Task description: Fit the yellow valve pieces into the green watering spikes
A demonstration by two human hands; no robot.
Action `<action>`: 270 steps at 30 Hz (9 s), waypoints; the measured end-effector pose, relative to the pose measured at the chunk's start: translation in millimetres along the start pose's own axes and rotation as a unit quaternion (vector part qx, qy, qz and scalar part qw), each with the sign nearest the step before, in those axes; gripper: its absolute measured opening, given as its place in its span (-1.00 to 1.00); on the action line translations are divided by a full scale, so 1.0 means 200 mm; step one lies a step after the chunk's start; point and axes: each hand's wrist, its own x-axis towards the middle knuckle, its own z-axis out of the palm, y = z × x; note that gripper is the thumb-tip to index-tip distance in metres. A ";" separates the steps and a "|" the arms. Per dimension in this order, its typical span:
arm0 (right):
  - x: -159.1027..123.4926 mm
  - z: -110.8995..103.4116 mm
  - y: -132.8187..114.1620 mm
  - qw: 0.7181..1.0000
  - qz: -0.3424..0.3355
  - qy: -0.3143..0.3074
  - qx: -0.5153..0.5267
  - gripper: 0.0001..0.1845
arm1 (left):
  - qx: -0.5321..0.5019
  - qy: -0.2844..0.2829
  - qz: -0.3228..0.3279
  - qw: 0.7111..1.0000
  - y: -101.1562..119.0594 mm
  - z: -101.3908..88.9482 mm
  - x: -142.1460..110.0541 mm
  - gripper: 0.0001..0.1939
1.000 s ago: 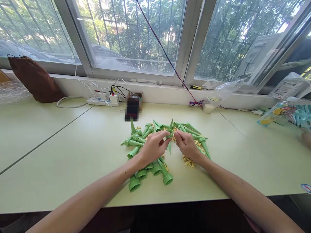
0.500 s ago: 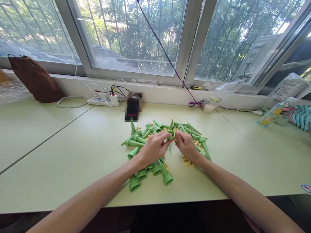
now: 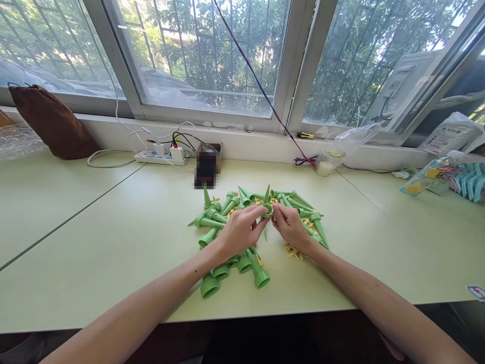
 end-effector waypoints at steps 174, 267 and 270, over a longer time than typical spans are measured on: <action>-0.03 0.00 -0.04 0.994 -0.072 0.075 -0.039 -0.77 | -0.102 0.096 -0.053 0.989 0.06 -0.02 0.00 -0.59; -0.01 -0.01 -0.02 0.995 -0.053 0.046 -0.069 -0.71 | -0.030 -0.050 -0.086 0.995 0.03 -0.04 0.03 -0.73; -0.01 -0.01 -0.01 0.995 -0.056 0.046 -0.069 -0.66 | -0.030 -0.039 -0.071 0.996 0.02 -0.03 0.02 -0.76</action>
